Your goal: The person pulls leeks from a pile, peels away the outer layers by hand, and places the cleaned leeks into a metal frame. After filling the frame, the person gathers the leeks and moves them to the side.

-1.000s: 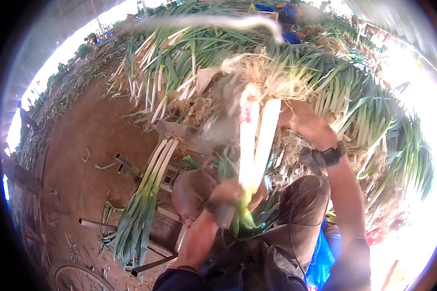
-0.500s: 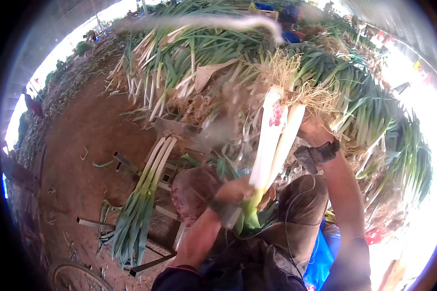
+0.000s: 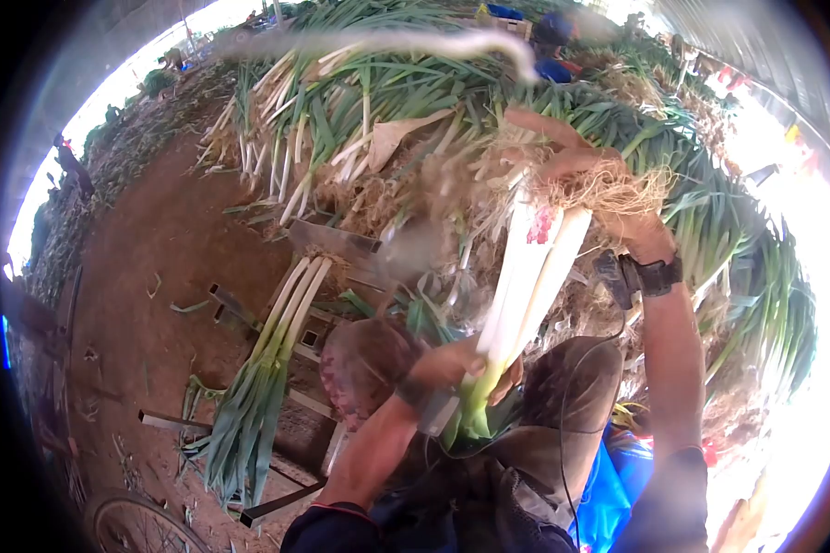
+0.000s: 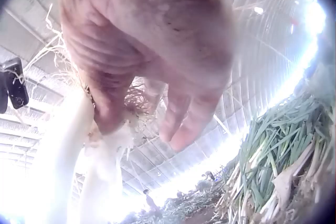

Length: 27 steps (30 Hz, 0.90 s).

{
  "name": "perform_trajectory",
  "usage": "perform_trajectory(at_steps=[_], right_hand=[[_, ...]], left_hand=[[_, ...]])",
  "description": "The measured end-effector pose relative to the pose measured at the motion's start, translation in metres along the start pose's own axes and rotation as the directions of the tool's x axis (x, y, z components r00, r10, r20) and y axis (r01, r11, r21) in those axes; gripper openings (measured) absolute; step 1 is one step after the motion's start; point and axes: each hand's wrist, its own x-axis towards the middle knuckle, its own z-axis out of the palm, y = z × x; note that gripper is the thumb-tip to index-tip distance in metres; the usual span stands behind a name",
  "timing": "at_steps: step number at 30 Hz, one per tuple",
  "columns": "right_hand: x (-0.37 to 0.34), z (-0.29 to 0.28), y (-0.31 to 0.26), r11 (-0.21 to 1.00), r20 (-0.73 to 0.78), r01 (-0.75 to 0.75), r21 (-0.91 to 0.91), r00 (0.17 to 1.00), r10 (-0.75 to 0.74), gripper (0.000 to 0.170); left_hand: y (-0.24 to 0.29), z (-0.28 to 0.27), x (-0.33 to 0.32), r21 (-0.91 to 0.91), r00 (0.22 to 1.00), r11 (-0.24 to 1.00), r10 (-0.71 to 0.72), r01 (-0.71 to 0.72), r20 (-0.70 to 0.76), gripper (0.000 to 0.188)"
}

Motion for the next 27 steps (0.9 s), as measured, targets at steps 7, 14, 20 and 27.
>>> perform_trajectory(at_steps=[7,14,20,27], right_hand=[[-0.013,-0.006,-0.025,0.978,-0.868,-0.192,0.084,0.468,0.167,0.029],[-0.065,-0.039,-0.039,0.68,-0.939,-0.713,-0.171,0.326,0.107,0.034],[-0.068,0.027,-0.045,0.395,-0.817,-0.77,-0.501,0.571,0.075,0.043],[-0.035,0.063,-0.043,0.561,-0.691,-0.781,-0.273,0.565,0.451,0.031]], left_hand=[[-0.005,0.017,-0.001,0.018,0.941,1.0,-0.002,0.009,-0.337,0.057],[0.0,0.022,0.009,0.217,0.883,0.973,0.033,0.079,-0.468,0.047],[-0.009,0.009,0.026,0.554,0.7,0.832,0.382,0.024,-0.604,0.033],[-0.018,0.003,0.031,0.574,0.708,0.818,0.391,0.025,-0.588,0.026]])
